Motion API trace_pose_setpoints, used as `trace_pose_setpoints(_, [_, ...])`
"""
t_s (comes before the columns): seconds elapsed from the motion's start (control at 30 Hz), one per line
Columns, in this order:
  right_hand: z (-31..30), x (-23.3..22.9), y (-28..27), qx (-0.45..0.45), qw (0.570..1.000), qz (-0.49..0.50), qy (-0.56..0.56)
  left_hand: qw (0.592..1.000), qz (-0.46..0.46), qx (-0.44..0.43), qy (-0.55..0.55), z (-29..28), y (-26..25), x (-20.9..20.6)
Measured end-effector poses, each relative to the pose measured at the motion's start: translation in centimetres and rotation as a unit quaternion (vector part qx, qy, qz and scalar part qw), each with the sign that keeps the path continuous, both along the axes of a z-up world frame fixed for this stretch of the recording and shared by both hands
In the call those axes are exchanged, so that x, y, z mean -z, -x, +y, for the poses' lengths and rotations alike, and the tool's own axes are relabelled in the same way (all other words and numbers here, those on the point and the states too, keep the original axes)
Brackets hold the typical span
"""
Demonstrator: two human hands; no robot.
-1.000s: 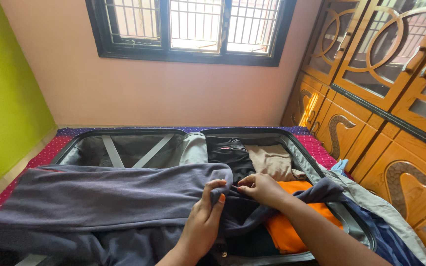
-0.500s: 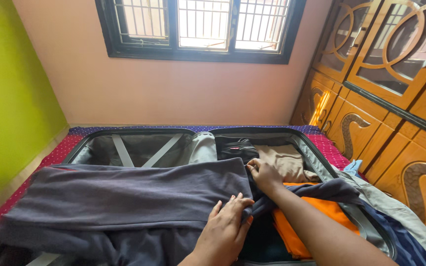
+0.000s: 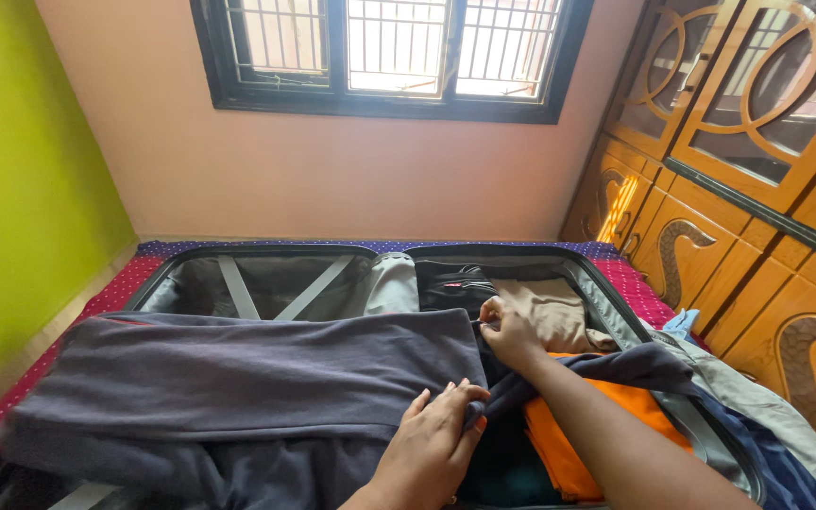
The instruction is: The person folds a pair of beige trousers and places them into an open suitcase. They then fold a pair of black trousers and place them on top of the beige ones. Finally, the person folds a pair of dark blue trousers and places them into the suitcase as well.
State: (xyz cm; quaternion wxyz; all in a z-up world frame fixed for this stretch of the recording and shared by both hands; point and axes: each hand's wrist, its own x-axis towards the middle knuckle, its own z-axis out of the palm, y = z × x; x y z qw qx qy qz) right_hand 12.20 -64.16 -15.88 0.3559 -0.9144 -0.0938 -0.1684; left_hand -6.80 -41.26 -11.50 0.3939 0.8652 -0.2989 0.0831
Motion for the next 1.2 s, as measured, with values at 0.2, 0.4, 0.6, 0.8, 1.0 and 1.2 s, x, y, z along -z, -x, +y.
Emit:
trace_pose_setpoints(0.2, [0.1, 0.0, 0.6, -0.095, 0.981, -0.068, 0.153, 0.999, -0.028, -0.001, 0.018, 0.0, -0.2, 0.5])
trace_pose_setpoints(0.4, [1.8, -1.5, 2.3, -0.004, 0.967, 0.074, 0.242, 0.998, -0.066, 0.003, -0.011, -0.1, -0.1, 0.8])
trace_pose_setpoints(0.6, [0.8, -3.4, 3.4, -0.008, 0.986, 0.039, 0.16, 1.0, 0.006, 0.011, -0.004, 0.2, 0.4, -1.3])
trace_pose_setpoints(0.8, [-1.2, -8.1, 8.5, -0.076, 0.964, 0.182, 0.179, 0.987, 0.152, -0.018, 0.048, 0.7, 0.3, -2.9])
trace_pose_setpoints(1.0, [1.1, -8.7, 17.0, -0.281, 0.941, 0.037, 0.186, 0.905, 0.223, 0.132, 0.336, 0.6, -2.6, 0.1])
trace_pose_setpoints(1.2, [4.2, -9.1, 20.0, -0.326, 0.938, 0.093, 0.07, 0.87, 0.37, 0.071, 0.318, 2.3, -4.6, -2.9])
